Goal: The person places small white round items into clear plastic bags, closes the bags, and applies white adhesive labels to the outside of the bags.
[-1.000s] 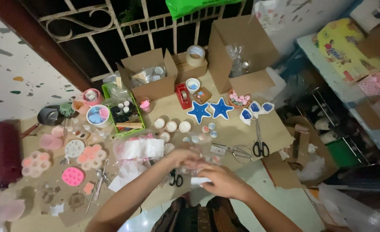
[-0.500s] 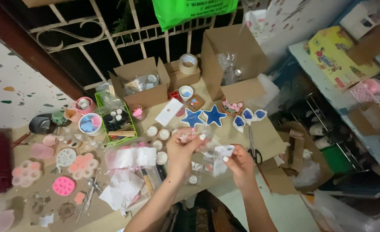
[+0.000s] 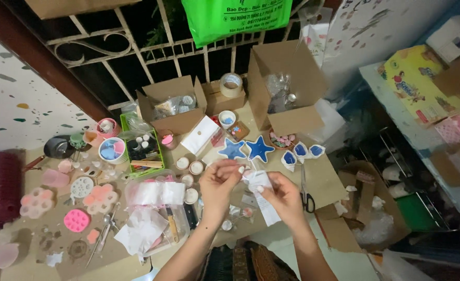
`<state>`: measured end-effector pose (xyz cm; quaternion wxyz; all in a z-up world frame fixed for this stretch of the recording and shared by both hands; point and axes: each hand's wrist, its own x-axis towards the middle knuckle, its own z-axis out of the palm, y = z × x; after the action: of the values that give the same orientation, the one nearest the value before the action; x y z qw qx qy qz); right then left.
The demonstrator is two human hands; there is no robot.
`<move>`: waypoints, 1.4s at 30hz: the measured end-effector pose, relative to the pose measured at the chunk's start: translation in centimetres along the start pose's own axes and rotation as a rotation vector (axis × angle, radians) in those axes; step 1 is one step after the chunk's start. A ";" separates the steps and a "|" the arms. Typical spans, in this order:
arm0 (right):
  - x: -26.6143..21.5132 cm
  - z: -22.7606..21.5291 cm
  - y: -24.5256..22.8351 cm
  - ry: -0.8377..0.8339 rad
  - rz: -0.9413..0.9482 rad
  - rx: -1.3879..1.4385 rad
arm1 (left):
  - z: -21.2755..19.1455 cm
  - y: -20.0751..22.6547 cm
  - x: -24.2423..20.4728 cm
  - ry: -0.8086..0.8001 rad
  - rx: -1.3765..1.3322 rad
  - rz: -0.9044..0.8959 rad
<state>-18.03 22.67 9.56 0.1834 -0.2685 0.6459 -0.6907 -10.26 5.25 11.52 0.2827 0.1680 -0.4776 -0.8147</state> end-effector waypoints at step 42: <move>-1.8 -1.3 2.9 0.061 0.000 0.167 | 1.4 -0.5 0.6 0.084 -0.194 -0.316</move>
<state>-17.68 24.50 6.39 0.1856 -0.2312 0.5913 -0.7500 -11.64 5.96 11.78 0.1858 0.2465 -0.3524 -0.8835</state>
